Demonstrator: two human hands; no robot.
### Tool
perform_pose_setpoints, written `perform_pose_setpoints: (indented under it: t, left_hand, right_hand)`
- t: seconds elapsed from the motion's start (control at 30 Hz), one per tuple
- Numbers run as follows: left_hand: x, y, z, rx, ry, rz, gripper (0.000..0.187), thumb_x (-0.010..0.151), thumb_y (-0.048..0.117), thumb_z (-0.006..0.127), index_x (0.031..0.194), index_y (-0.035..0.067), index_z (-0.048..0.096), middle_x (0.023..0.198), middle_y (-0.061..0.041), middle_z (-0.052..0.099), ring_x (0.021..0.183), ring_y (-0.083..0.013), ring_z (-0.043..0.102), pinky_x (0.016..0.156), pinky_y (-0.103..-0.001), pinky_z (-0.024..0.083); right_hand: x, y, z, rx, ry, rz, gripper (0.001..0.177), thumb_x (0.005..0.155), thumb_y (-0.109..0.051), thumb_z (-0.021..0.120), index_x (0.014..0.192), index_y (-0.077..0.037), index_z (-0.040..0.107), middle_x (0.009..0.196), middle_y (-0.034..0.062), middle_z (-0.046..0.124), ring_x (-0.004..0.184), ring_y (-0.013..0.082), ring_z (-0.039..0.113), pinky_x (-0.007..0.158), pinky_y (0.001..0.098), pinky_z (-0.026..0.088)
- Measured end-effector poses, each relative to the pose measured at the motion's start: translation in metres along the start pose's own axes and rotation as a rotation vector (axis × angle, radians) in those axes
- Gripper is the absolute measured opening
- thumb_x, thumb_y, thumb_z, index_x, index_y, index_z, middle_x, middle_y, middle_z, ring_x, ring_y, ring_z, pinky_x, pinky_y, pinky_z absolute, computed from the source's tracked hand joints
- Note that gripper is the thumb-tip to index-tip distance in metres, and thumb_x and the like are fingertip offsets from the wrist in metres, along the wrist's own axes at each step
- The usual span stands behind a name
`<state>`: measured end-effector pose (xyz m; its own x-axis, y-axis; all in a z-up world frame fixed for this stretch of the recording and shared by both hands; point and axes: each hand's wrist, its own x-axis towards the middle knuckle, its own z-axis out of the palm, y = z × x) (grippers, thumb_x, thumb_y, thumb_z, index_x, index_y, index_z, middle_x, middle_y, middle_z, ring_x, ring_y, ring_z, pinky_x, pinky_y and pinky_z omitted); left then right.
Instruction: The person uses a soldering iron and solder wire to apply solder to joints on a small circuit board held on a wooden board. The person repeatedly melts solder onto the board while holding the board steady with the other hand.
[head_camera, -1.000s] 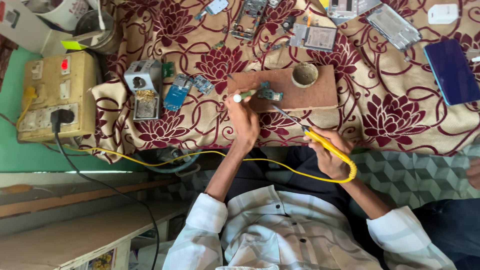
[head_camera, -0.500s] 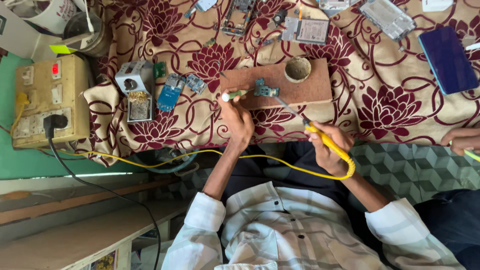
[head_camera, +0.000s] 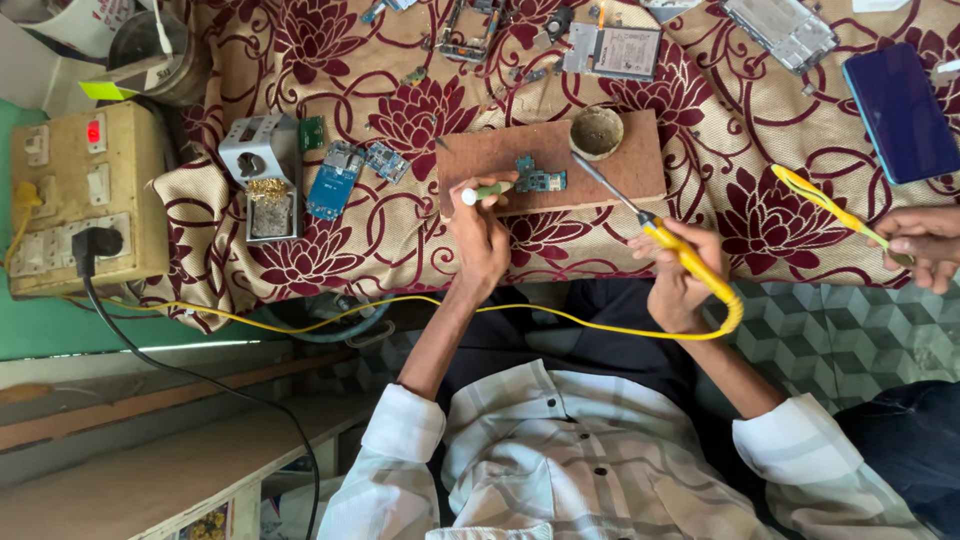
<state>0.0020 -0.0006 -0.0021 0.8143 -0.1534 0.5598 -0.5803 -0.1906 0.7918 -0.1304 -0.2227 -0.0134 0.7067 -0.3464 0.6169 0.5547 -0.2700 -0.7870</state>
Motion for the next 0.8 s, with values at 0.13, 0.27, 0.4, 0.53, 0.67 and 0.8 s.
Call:
perform_pose_setpoints:
  t: [0.13, 0.27, 0.4, 0.53, 0.67, 0.8]
  left_hand:
    - [0.002, 0.003, -0.002, 0.019, -0.005, 0.06, 0.046, 0.082, -0.022, 0.035, 0.122, 0.001, 0.043, 0.12, -0.016, 0.069, 0.092, -0.0224, 0.063, 0.08, -0.031, 0.052]
    - [0.001, 0.005, -0.007, 0.098, -0.055, 0.15, 0.051, 0.076, -0.022, 0.04, 0.121, 0.002, 0.045, 0.118, -0.015, 0.07, 0.096, -0.0254, 0.058, 0.087, -0.037, 0.047]
    - [0.004, 0.007, -0.007, 0.079, -0.059, 0.155, 0.051, 0.079, -0.022, 0.042, 0.123, 0.002, 0.045, 0.12, -0.014, 0.069, 0.096, -0.0267, 0.055, 0.087, -0.036, 0.048]
    - [0.004, 0.005, -0.007, 0.114, -0.053, 0.191, 0.05, 0.08, -0.022, 0.044, 0.123, 0.002, 0.044, 0.119, -0.015, 0.07, 0.096, -0.0256, 0.057, 0.089, -0.04, 0.043]
    - [0.003, 0.004, -0.007, 0.116, -0.056, 0.184, 0.051, 0.078, -0.022, 0.043, 0.123, 0.002, 0.044, 0.118, -0.015, 0.07, 0.096, -0.0256, 0.057, 0.087, -0.039, 0.044]
    - [0.003, 0.003, -0.006, 0.096, -0.04, 0.208, 0.052, 0.08, -0.022, 0.043, 0.127, 0.0, 0.044, 0.117, -0.015, 0.069, 0.095, -0.0253, 0.056, 0.087, -0.038, 0.043]
  right_hand:
    - [0.0, 0.019, -0.004, 0.171, 0.123, 0.138, 0.033, 0.116, -0.032, 0.049, 0.123, 0.0, 0.045, 0.088, 0.0159, 0.064, 0.073, 0.0232, 0.066, 0.073, 0.0358, 0.056]
    - [-0.001, 0.034, -0.016, 0.323, 0.234, 0.282, 0.034, 0.117, -0.037, 0.048, 0.117, -0.003, 0.048, 0.092, 0.0134, 0.061, 0.067, 0.0205, 0.06, 0.058, 0.0352, 0.05]
    - [0.006, 0.045, -0.024, 0.492, 0.286, 0.469, 0.032, 0.117, -0.036, 0.05, 0.119, -0.004, 0.051, 0.091, 0.0106, 0.06, 0.071, 0.0209, 0.06, 0.061, 0.0365, 0.047]
    - [0.011, 0.047, -0.027, 0.43, 0.154, 0.42, 0.03, 0.116, -0.034, 0.05, 0.122, -0.005, 0.051, 0.096, 0.0114, 0.061, 0.069, 0.0204, 0.06, 0.062, 0.034, 0.048]
    - [0.01, 0.045, -0.027, 0.389, 0.077, 0.405, 0.029, 0.115, -0.032, 0.048, 0.12, -0.004, 0.051, 0.092, 0.0143, 0.063, 0.072, 0.0229, 0.062, 0.065, 0.0331, 0.048]
    - [0.009, 0.045, -0.024, 0.366, 0.079, 0.385, 0.03, 0.116, -0.029, 0.048, 0.12, 0.0, 0.053, 0.088, 0.0165, 0.063, 0.07, 0.0236, 0.062, 0.063, 0.0329, 0.048]
